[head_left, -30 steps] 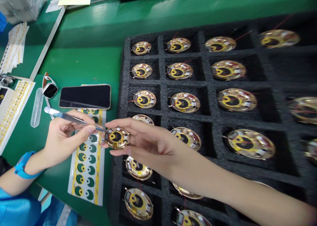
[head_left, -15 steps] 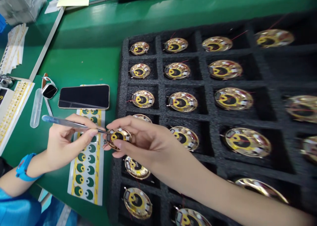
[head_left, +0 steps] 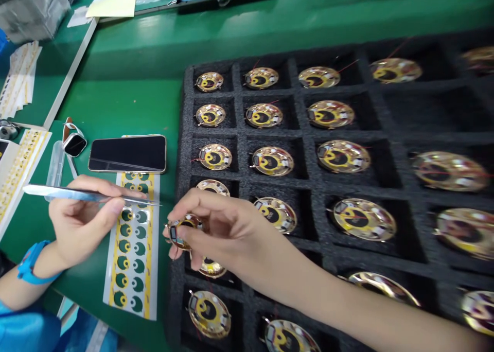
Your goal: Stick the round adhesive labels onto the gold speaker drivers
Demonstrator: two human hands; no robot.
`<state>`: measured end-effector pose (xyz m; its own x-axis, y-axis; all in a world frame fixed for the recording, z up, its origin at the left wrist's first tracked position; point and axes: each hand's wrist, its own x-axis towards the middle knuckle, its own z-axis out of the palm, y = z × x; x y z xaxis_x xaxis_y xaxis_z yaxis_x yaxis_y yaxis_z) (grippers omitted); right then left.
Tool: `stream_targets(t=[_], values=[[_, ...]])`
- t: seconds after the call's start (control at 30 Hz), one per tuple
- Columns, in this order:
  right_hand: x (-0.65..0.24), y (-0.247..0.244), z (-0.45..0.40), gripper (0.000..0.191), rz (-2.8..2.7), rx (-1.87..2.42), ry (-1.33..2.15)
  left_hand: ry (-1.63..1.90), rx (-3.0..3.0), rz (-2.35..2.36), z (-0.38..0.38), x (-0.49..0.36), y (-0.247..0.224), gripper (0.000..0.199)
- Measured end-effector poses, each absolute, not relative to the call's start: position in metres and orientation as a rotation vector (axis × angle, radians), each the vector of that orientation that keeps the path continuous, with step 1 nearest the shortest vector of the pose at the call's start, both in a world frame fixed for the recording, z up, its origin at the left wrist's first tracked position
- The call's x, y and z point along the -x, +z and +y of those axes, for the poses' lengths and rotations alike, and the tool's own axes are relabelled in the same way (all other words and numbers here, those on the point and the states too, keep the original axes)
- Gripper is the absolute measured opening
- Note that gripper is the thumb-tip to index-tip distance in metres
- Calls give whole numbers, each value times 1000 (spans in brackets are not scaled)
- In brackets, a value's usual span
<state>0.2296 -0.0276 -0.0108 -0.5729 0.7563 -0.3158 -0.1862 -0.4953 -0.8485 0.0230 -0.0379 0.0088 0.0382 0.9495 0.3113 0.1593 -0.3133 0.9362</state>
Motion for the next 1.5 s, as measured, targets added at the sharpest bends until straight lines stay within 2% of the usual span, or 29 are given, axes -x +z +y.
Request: stream_targets(t=[0.2, 0.43, 0.87, 0.97, 1.03, 1.1, 1.17, 1.23, 1.33, 1.5], values=[[-236, -11, -22, 2, -1165, 818, 2200, 1277, -1684, 1099, -34, -24, 4, 6], [-241, -14, -17, 13, -1180, 724, 2288, 1293, -1595, 1108, -31, -21, -1, 11], [-238, -14, -20, 27, -1115, 704, 2306, 1238, -1556, 1292, -27, -17, -1, 5], [-254, -1, -1, 21, -1305, 779, 2060, 1206, -1518, 1342, -25, -14, -3, 8], [-274, 7, 21, 20, -1535, 1068, 1560, 1181, -1451, 1347, -23, -11, -4, 10], [-302, 11, 48, 28, -1673, 1494, 825, 1159, -1398, 1357, -21, -10, -4, 13], [-335, 9, 73, 35, -1636, 1715, 529, 1132, -1384, 1389, -20, -9, -4, 16], [-368, 3, 92, 32, -1617, 1878, 460, 1115, -1396, 1428, -19, -9, -3, 19], [-405, -6, 104, 26, -1700, 2050, 649, 1103, -1401, 1457, -19, -9, -3, 25], [-426, -13, 103, 26, -1939, 2047, 866, 1048, -1384, 1483, -18, -7, -8, 33]])
